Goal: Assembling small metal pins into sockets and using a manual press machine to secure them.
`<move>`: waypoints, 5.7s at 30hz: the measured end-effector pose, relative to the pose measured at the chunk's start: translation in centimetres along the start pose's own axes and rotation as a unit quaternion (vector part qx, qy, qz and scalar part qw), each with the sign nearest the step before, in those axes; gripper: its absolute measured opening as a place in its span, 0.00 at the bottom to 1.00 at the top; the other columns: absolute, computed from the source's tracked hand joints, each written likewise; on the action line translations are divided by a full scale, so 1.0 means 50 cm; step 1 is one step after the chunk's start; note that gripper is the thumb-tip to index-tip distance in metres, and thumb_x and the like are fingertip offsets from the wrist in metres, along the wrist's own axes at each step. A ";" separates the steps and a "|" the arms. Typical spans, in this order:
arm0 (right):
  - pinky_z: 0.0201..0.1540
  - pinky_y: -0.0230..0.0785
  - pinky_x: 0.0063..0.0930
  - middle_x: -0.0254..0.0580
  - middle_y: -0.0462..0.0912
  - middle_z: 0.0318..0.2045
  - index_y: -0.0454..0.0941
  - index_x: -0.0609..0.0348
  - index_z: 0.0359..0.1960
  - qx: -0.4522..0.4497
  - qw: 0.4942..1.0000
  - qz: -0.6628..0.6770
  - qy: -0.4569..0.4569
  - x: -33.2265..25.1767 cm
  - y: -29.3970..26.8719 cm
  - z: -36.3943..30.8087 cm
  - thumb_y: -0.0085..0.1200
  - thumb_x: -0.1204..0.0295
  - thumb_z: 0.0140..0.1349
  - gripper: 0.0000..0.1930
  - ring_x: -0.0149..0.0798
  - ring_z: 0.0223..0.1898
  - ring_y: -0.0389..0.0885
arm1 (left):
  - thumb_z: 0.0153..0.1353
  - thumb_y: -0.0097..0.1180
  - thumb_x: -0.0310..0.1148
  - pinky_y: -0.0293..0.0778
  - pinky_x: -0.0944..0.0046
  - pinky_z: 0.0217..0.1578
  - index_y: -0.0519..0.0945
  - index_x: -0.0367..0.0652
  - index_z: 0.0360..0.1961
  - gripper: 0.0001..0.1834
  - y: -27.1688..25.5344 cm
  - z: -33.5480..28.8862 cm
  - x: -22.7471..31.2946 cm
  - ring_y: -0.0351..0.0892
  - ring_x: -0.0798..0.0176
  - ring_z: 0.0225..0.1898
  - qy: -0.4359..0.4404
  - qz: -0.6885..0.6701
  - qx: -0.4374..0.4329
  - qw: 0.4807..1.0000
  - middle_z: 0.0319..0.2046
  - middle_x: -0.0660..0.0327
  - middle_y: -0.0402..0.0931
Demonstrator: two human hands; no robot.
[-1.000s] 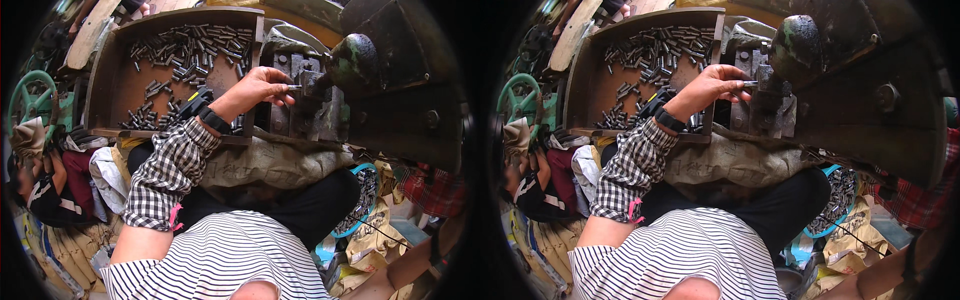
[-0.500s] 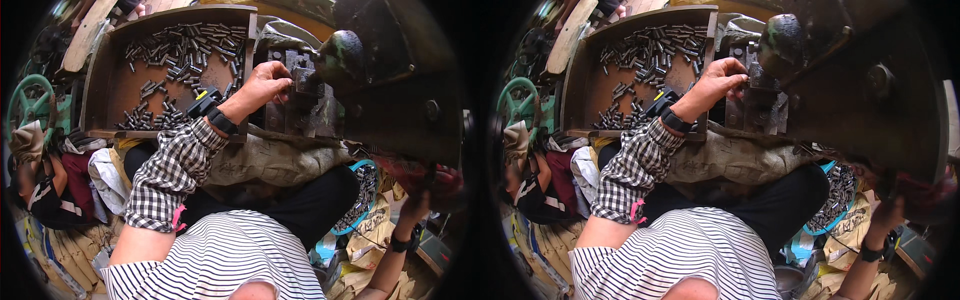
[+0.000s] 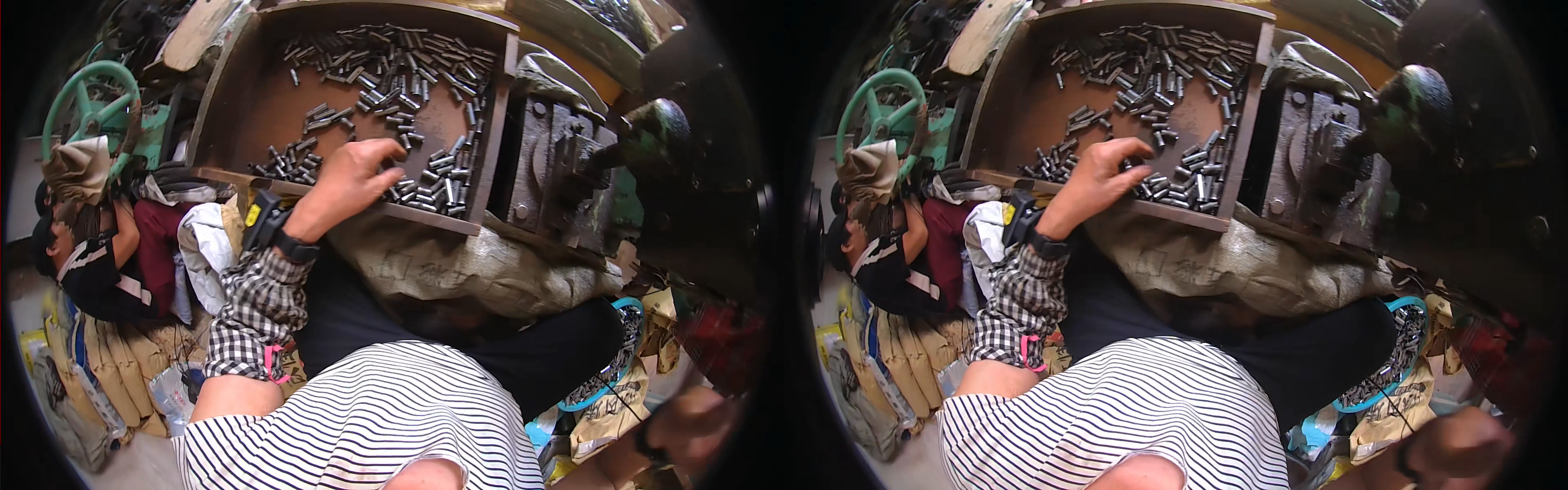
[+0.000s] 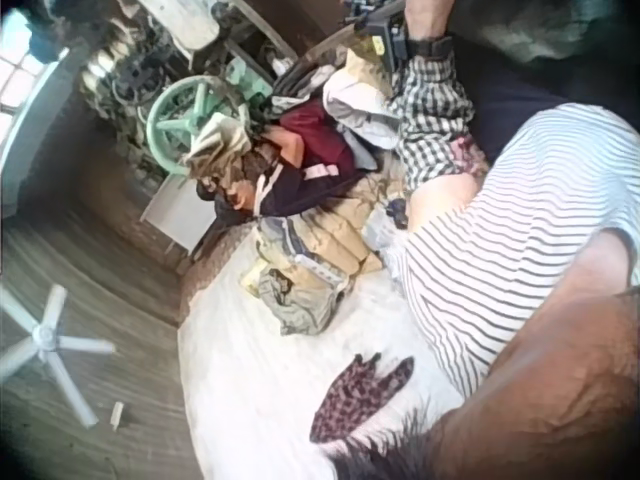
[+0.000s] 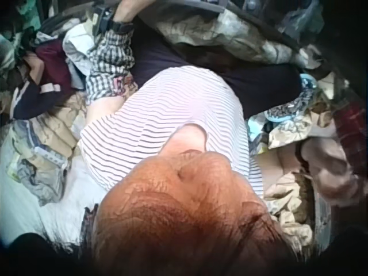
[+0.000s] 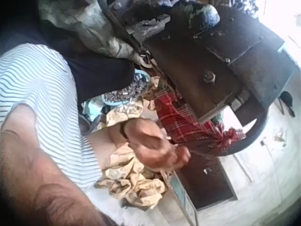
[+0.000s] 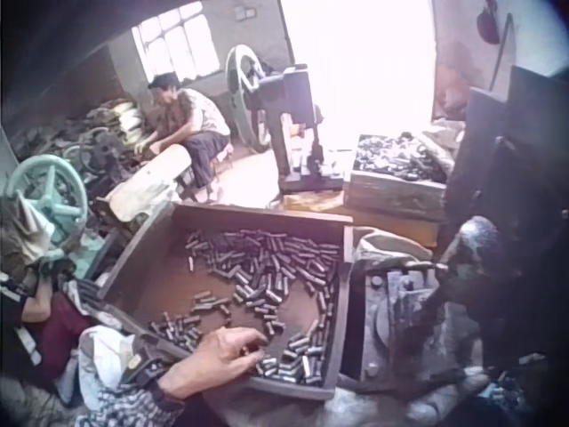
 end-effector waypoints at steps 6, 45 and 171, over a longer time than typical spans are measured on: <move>0.47 0.63 0.40 0.44 0.77 0.40 0.77 0.60 0.32 -0.190 0.972 0.060 -0.128 -0.184 0.452 -0.027 0.60 0.76 0.45 0.10 0.47 0.43 0.74 | 0.48 0.60 0.29 0.73 0.54 0.31 0.76 0.42 0.33 0.10 0.072 0.035 0.034 0.77 0.49 0.32 0.107 0.142 -0.020 0.984 0.28 0.54 0.73; 0.20 0.66 0.14 0.34 0.78 0.24 0.77 0.69 0.36 -0.308 0.702 0.535 0.356 -0.070 0.643 -0.065 0.52 0.76 0.61 0.07 0.22 0.19 0.75 | 0.58 0.45 0.27 0.73 0.76 0.18 0.72 0.38 0.36 0.06 0.121 0.066 -0.002 0.76 0.72 0.19 -0.192 -0.546 -0.095 0.810 0.24 0.62 0.75; 0.18 0.62 0.11 0.33 0.77 0.24 0.77 0.67 0.38 -0.289 0.699 0.528 0.386 -0.057 0.655 -0.065 0.54 0.75 0.60 0.08 0.19 0.18 0.71 | 0.61 0.47 0.27 0.63 0.81 0.13 0.75 0.40 0.35 0.05 0.122 0.063 -0.024 0.71 0.80 0.19 -0.193 -0.617 -0.078 0.759 0.23 0.69 0.74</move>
Point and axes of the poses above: each hand's wrist, its own z-axis towards the middle knuckle, its own y-axis out of the palm, x = y × z, the point moved 7 cm from there along z, towards the middle knuckle
